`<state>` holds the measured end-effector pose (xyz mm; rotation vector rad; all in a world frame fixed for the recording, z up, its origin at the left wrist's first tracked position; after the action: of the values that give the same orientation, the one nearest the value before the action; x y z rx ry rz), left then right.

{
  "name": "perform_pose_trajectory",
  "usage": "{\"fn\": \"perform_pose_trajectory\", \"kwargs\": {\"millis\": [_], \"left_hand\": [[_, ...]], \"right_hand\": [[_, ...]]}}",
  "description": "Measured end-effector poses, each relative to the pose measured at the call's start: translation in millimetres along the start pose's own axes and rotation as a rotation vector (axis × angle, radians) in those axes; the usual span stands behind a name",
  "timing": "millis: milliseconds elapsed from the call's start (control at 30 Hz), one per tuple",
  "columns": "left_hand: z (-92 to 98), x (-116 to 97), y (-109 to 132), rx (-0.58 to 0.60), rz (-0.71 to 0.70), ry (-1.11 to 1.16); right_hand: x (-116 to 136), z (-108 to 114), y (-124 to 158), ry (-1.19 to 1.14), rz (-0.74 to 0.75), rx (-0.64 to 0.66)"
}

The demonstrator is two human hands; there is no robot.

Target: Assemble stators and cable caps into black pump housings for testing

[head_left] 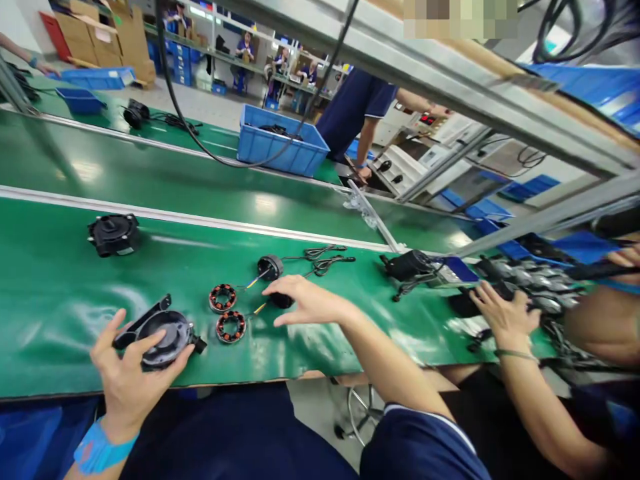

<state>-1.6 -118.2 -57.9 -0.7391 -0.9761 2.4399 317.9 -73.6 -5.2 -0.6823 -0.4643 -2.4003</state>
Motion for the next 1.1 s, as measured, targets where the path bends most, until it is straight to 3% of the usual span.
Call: {"fn": "perform_pose_trajectory", "kwargs": {"millis": [100,200,400,500,600,733,900,967,1100], "left_hand": [[3.6,-3.8,0.7,0.034,0.034,-0.015],[7.4,-7.2,0.1,0.077,0.111,-0.017],[12.8,-14.9,1.9,0.037,0.142,-0.060],[13.7,-18.1,3.8,-0.001,0.112,-0.056],[13.6,-18.5,5.9,-0.006,0.108,-0.059],[13.3,-17.0,9.0,-0.005,0.104,-0.057],[12.4,-14.9,11.4,-0.011,0.099,-0.069],[12.0,-14.4,11.9,-0.009,0.100,-0.072],[11.6,-14.3,11.5,0.005,0.107,-0.066]], "right_hand": [[-8.3,-32.8,2.5,0.249,-0.043,0.009],[3.7,-46.1,0.2,0.220,0.023,0.072],[19.5,-62.8,-3.1,-0.321,0.141,0.329],[14.9,-83.3,-8.3,-0.539,0.097,0.472],[9.3,-103.0,-10.1,-0.799,0.005,0.525],[4.7,-120.6,-5.1,-1.143,-0.139,0.459],[-5.5,-129.9,1.0,-1.455,-0.281,0.172],[-8.4,-132.9,2.1,-1.563,-0.299,0.090],[-7.8,-136.7,2.3,-1.649,-0.269,0.064]]}}
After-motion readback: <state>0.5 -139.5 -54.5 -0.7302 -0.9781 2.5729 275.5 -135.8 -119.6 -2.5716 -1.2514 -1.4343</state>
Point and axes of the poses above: each hand's wrist, its own y-axis away from the middle knuckle, its own z-axis out of the back of the hand, x = y × z, the point moved 7 cm from there along -y, towards the middle knuckle, and after that the axes turned 6 degrees about x, right-handed, at the moved point
